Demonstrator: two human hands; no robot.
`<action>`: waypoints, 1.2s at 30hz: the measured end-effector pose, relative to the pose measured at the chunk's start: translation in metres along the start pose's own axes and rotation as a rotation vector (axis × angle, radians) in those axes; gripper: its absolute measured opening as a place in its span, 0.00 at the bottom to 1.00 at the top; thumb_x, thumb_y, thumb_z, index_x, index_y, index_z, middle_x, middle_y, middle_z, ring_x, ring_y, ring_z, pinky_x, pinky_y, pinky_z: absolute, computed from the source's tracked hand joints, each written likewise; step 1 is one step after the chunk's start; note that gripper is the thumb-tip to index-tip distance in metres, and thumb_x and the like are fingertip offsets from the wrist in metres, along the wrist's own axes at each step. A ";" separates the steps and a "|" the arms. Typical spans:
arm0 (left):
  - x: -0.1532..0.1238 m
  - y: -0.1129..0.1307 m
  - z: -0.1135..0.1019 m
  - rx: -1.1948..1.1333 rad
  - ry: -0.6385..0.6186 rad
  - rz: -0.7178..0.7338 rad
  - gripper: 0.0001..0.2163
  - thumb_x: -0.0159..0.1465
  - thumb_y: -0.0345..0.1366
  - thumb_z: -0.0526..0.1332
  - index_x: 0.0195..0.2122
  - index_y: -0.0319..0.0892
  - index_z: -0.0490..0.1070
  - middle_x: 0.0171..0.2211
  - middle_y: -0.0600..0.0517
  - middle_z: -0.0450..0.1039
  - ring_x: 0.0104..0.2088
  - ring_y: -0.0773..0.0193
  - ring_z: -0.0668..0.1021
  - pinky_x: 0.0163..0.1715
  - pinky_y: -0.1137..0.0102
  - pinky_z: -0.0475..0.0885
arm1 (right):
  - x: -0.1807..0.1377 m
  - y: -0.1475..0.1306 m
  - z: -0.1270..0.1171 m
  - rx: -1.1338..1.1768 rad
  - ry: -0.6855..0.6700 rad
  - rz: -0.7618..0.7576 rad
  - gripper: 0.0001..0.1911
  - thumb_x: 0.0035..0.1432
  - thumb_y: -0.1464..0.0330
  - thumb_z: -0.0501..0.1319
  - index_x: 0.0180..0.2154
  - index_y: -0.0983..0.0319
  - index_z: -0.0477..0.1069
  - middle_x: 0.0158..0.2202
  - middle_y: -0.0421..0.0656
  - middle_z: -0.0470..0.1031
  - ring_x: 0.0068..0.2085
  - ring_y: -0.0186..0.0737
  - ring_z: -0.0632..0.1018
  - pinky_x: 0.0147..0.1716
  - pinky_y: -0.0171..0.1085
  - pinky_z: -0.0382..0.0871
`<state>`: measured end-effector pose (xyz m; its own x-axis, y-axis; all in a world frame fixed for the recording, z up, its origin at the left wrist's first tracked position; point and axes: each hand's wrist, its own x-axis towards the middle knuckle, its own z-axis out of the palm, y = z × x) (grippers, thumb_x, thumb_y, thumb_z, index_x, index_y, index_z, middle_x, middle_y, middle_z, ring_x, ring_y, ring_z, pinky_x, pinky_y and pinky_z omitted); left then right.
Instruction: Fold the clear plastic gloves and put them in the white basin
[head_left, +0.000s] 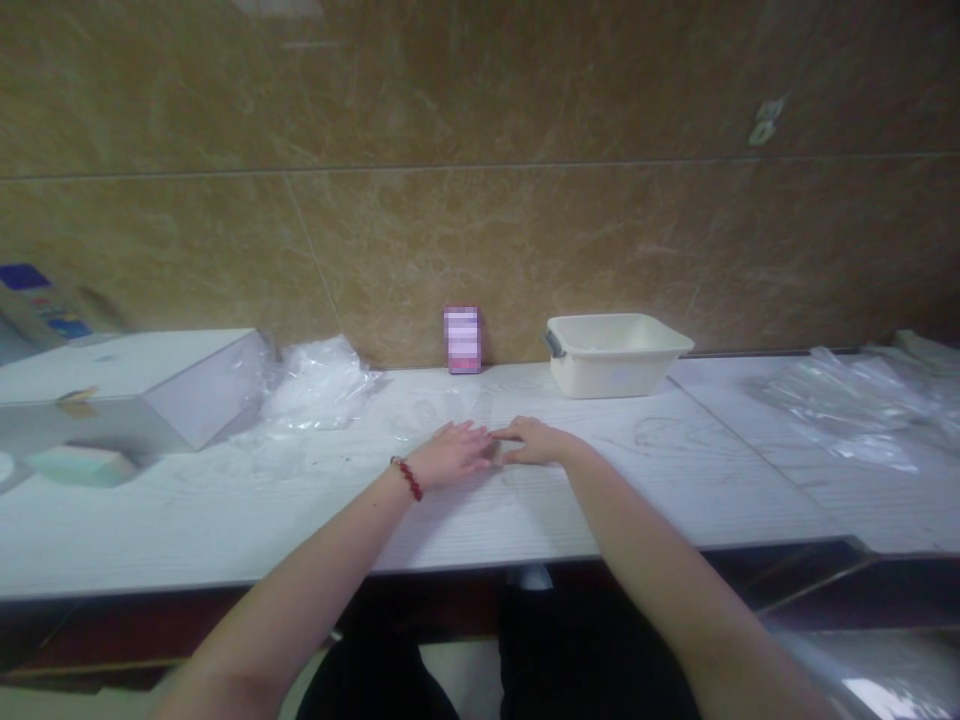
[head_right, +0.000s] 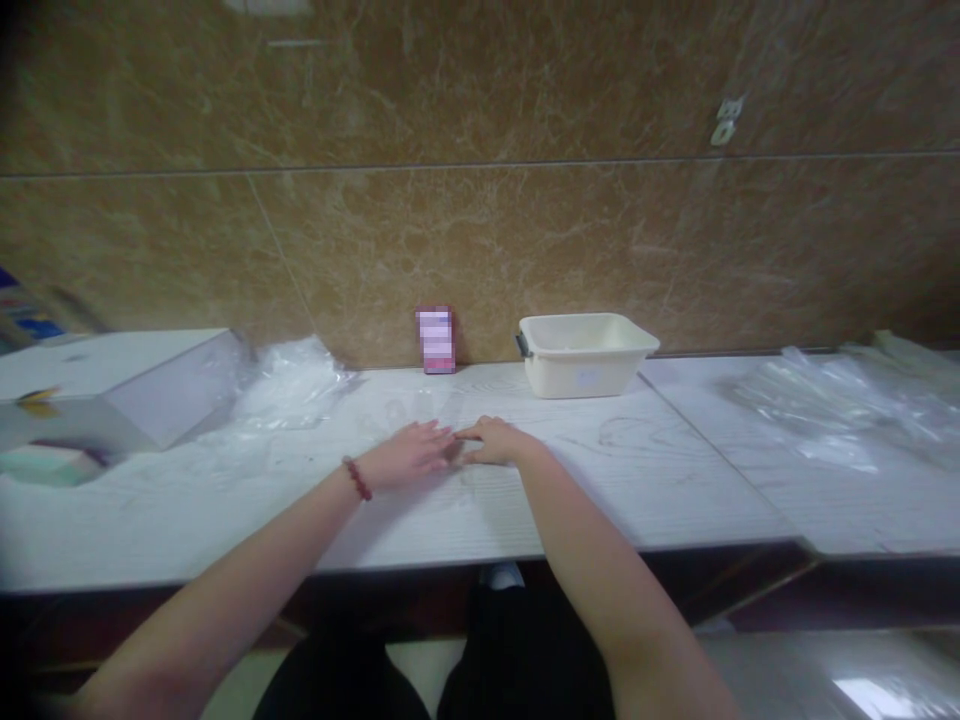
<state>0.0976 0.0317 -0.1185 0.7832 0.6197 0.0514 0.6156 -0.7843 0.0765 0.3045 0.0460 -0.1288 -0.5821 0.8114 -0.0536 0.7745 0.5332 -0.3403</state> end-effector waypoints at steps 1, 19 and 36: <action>-0.005 0.000 0.003 0.013 -0.038 -0.004 0.22 0.59 0.47 0.43 0.53 0.48 0.53 0.55 0.50 0.52 0.55 0.56 0.53 0.50 0.56 0.46 | 0.000 0.000 -0.001 0.001 -0.012 -0.004 0.29 0.43 0.53 0.56 0.49 0.52 0.59 0.41 0.46 0.63 0.43 0.43 0.65 0.43 0.40 0.56; -0.042 -0.114 -0.018 -0.124 0.290 -0.840 0.16 0.55 0.39 0.49 0.41 0.38 0.67 0.37 0.48 0.71 0.38 0.62 0.72 0.38 0.72 0.64 | -0.005 0.001 -0.007 0.070 -0.047 -0.026 0.38 0.37 0.50 0.58 0.51 0.53 0.55 0.44 0.45 0.62 0.45 0.44 0.63 0.44 0.41 0.55; -0.037 -0.110 0.015 -0.048 0.378 -0.946 0.11 0.55 0.38 0.49 0.31 0.42 0.69 0.32 0.46 0.71 0.33 0.59 0.72 0.32 0.69 0.64 | 0.021 -0.025 -0.007 0.121 0.448 0.137 0.12 0.51 0.67 0.51 0.36 0.61 0.69 0.31 0.41 0.70 0.29 0.31 0.67 0.31 0.30 0.60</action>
<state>0.0021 0.0945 -0.1441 -0.1069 0.9599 0.2591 0.9571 0.0288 0.2882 0.2747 0.0509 -0.1143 -0.2926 0.9095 0.2952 0.7869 0.4045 -0.4661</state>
